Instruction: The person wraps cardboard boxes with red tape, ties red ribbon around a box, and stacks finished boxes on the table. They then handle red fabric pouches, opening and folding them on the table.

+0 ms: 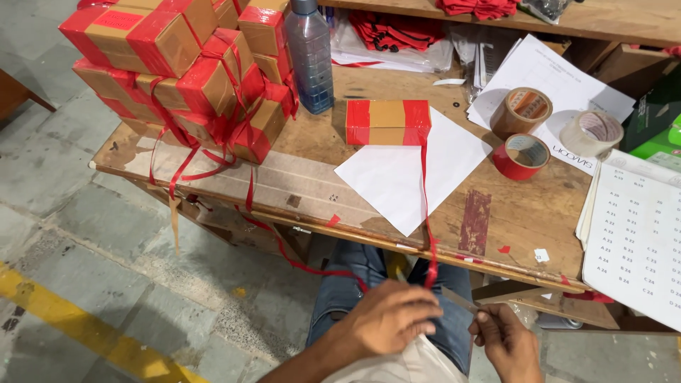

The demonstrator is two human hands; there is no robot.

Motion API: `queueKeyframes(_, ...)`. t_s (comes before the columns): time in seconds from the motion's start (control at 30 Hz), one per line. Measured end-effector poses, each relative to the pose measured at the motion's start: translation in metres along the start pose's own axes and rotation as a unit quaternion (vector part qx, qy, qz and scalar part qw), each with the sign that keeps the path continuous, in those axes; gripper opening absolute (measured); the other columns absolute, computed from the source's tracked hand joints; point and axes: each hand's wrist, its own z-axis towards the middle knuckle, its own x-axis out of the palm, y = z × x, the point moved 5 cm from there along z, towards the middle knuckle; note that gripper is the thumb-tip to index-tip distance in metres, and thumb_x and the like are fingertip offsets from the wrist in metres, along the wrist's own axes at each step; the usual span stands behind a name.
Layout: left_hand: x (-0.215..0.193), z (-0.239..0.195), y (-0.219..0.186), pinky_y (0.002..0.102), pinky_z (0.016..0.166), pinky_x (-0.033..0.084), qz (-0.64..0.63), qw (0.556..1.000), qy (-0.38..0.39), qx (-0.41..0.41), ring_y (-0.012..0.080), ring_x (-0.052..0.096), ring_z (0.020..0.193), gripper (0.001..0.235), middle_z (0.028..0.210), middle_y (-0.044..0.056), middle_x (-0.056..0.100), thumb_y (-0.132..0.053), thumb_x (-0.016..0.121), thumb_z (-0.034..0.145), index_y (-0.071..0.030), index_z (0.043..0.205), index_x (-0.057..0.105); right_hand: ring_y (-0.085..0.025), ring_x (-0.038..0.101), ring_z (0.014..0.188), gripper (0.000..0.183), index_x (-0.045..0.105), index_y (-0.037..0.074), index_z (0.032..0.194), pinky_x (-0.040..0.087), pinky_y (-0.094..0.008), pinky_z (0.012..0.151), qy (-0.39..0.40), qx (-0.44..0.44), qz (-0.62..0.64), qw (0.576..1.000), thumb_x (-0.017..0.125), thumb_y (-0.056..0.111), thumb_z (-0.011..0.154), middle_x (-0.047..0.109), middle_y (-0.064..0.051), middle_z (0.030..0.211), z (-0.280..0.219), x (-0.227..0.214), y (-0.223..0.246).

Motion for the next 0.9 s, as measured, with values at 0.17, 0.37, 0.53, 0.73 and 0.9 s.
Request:
queueKeyframes(0.17,-0.057,0.031,-0.022,0.040,0.091,0.056,0.046,0.995,-0.093,0.001,0.0282,0.071,0.103,0.019,0.117,0.008,0.073,-0.015,0.075,0.093,-0.006,0.109,0.076,-0.015,0.067,0.061,0.015,0.068,-0.003,0.104,0.056,-0.032,0.059,-0.035,-0.004,-0.024,0.999,0.063,0.010,0.096,0.076,-0.011,0.073,-0.005,-0.022,0.026)
queueKeyframes(0.37,-0.064,0.056,0.002,0.038,0.090,0.058,0.032,0.990,-0.133,-0.032,0.0267,0.073,0.101,0.017,0.118,0.006,0.072,-0.014,0.074,0.094,-0.007,0.109,0.075,-0.017,0.068,0.066,0.017,0.067,-0.002,0.107,0.055,-0.032,0.062,-0.076,-0.035,-0.048,0.995,0.062,0.012,0.098,0.076,-0.012,0.078,-0.004,-0.033,0.096)
queueKeyframes(0.53,-0.073,0.076,0.016,0.037,0.085,0.060,0.003,0.989,-0.139,-0.059,0.0265,0.073,0.097,0.018,0.121,0.006,0.071,-0.012,0.071,0.095,-0.008,0.112,0.075,-0.018,0.072,0.067,0.018,0.067,-0.001,0.106,0.055,-0.034,0.062,-0.083,-0.056,-0.098,0.990,0.062,0.014,0.097,0.076,-0.012,0.079,0.020,-0.030,0.141)
queueKeyframes(0.73,-0.086,0.092,0.036,0.039,0.093,0.057,0.044,0.984,-0.158,-0.069,0.0293,0.068,0.112,0.021,0.136,0.009,0.064,-0.013,0.074,0.093,-0.008,0.113,0.073,-0.026,0.066,0.058,0.018,0.067,0.000,0.107,0.051,-0.039,0.058,-0.092,-0.097,-0.151,0.979,0.061,0.016,0.102,0.070,-0.015,0.073,0.067,-0.022,0.169)
queueKeyframes(0.9,-0.101,0.106,0.058,0.047,0.108,0.048,0.097,0.977,-0.171,-0.077,0.0377,0.051,0.133,0.042,0.153,0.017,0.046,-0.015,0.076,0.091,-0.012,0.131,0.067,-0.040,0.067,0.067,0.015,0.064,0.001,0.110,0.049,-0.047,0.062,-0.099,-0.187,-0.202,0.956,0.061,0.015,0.104,0.067,-0.023,0.074,0.114,-0.011,0.169)
